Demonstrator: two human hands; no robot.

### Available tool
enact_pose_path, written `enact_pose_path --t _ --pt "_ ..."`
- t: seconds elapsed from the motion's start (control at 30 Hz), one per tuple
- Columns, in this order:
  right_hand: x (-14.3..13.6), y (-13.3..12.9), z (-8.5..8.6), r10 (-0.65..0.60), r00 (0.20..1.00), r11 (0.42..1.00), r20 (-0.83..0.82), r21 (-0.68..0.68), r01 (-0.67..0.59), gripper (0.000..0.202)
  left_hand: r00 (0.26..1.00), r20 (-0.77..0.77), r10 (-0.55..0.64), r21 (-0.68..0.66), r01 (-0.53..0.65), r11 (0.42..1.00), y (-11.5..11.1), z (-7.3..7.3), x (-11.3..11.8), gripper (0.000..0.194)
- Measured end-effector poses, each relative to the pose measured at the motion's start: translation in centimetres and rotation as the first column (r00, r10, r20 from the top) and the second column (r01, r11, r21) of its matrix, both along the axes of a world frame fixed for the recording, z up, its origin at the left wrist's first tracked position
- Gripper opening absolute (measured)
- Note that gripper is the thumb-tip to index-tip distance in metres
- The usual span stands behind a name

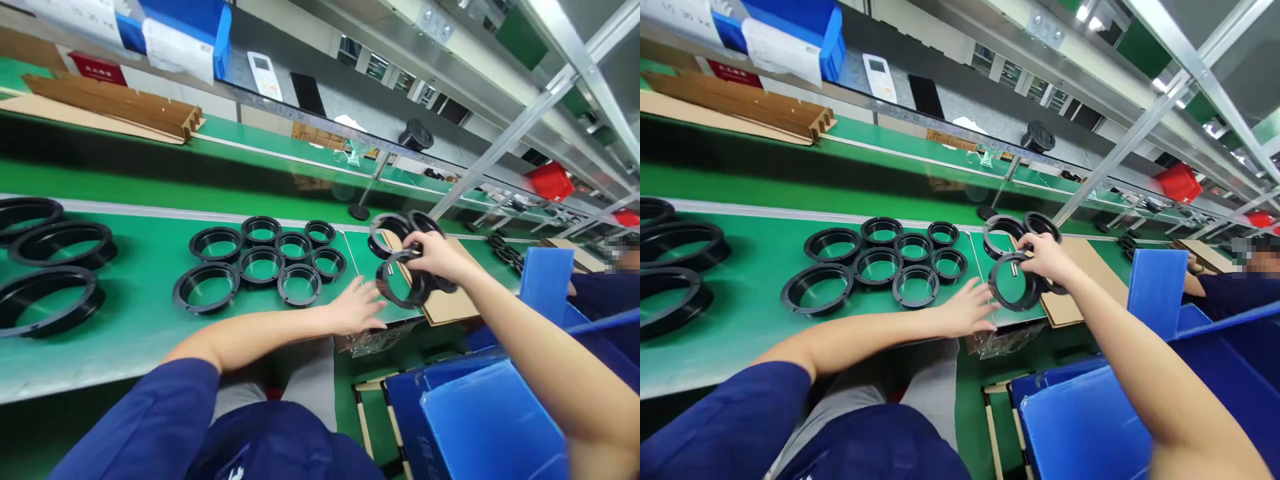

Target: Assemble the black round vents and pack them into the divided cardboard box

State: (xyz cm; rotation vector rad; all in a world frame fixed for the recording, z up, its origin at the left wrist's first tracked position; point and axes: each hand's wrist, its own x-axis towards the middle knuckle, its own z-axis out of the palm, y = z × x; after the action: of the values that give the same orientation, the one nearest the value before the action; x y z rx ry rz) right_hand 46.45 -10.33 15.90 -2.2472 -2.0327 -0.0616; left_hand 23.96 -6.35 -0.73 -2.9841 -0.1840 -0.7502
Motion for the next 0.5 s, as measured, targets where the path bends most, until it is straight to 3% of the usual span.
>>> enact_pose_path --t 0.03,0.1,0.23,0.33,0.5 --pt "-1.2 2.6 -1.1 -0.075 0.997 0.99 0.033 -0.118 0.078 0.047 0.994 -0.057 0.097 0.007 -0.097 0.995 1.0 -0.9 -2.2 0.061" --pt "-2.9 7.2 -3.5 -0.164 0.986 0.969 0.034 -0.182 0.168 0.05 0.962 -0.151 0.23 0.052 -0.224 0.973 2.3 -2.5 -6.7 0.061" --pt "-5.1 12.5 -7.6 -0.257 0.966 0.931 -0.026 -0.276 0.24 0.061 0.917 -0.221 0.331 0.116 -0.312 0.943 3.4 -4.0 -13.8 0.053" --pt "-6.5 14.1 -9.7 -0.26 0.961 0.91 -0.098 -0.359 0.21 0.069 0.895 -0.222 0.386 0.156 -0.359 0.92 3.8 -3.7 -16.9 0.047" --pt "-8.0 15.5 -11.9 -0.196 0.961 0.903 -0.196 -0.417 0.099 0.09 0.826 -0.254 0.504 0.188 -0.469 0.863 4.0 -2.6 -19.3 0.044"
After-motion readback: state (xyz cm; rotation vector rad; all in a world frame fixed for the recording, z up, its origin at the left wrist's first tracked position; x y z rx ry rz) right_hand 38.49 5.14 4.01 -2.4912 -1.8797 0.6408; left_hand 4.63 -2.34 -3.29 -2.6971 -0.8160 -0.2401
